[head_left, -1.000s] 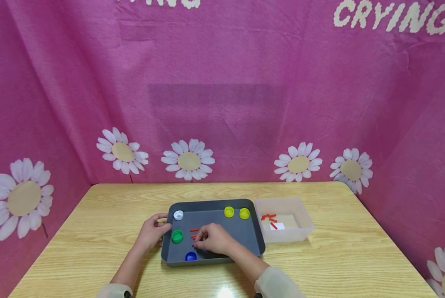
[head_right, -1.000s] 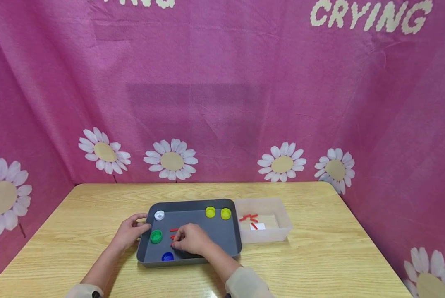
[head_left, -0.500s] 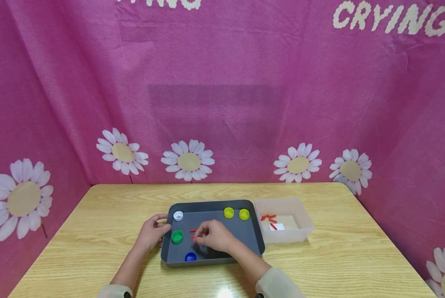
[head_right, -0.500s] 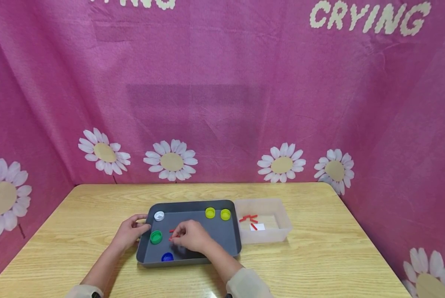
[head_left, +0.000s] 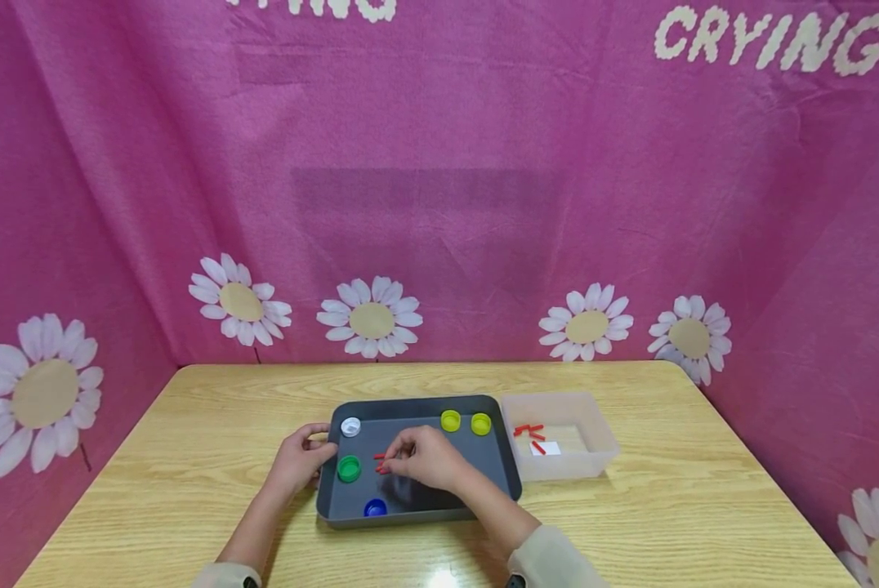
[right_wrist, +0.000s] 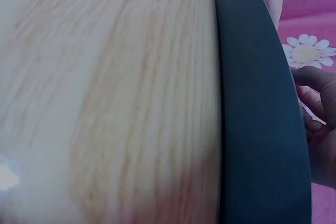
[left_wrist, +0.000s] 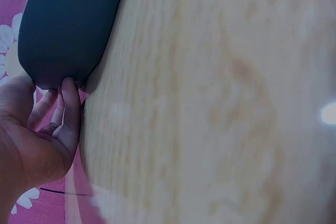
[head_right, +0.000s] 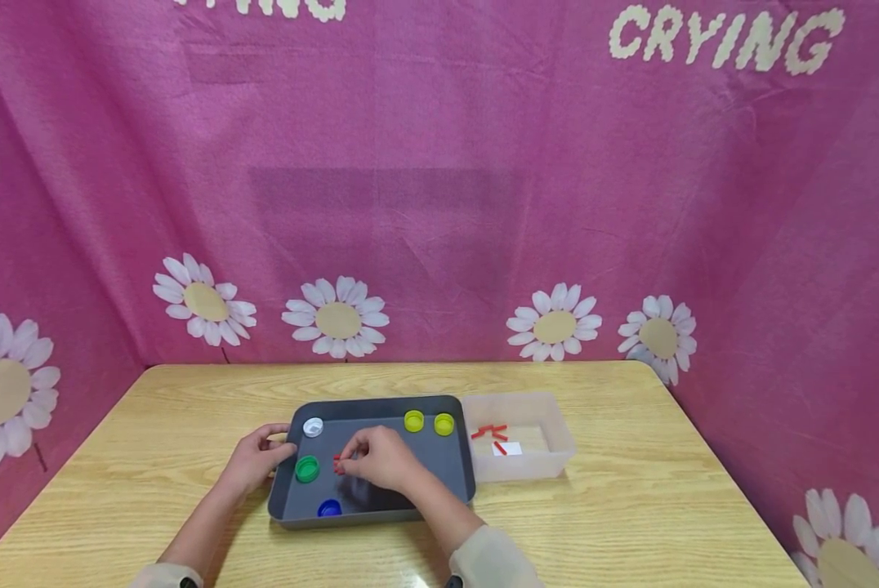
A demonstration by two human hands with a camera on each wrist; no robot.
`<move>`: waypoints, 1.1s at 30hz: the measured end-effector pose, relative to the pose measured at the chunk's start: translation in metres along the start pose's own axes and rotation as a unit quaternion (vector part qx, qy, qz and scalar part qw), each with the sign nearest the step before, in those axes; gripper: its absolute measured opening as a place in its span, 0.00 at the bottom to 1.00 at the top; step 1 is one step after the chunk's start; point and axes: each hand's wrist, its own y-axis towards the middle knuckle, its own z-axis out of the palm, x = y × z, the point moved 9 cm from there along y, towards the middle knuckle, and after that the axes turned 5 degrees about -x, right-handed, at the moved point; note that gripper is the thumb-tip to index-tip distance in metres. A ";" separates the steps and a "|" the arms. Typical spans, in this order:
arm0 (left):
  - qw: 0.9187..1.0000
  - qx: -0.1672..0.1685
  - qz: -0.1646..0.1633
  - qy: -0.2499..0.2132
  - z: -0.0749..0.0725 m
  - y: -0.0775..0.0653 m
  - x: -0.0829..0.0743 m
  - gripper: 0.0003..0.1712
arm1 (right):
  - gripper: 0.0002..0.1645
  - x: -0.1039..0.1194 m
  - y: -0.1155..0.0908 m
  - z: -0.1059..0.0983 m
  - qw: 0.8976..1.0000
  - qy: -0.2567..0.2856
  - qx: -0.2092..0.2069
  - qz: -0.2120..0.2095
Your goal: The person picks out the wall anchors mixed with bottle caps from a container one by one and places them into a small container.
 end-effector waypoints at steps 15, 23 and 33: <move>1.000 -0.003 0.006 0.007 -0.001 0.001 0.000 0.25 | 0.02 0.002 0.000 -0.019 1.000 0.001 -0.016 -0.003; 1.000 -0.004 0.008 0.006 -0.001 0.001 0.000 0.25 | 0.02 0.000 -0.002 -0.028 1.000 -0.012 -0.025 -0.004; 1.000 -0.005 0.012 0.001 0.000 0.001 -0.001 0.25 | 0.03 0.001 -0.005 -0.038 0.999 -0.004 -0.030 -0.011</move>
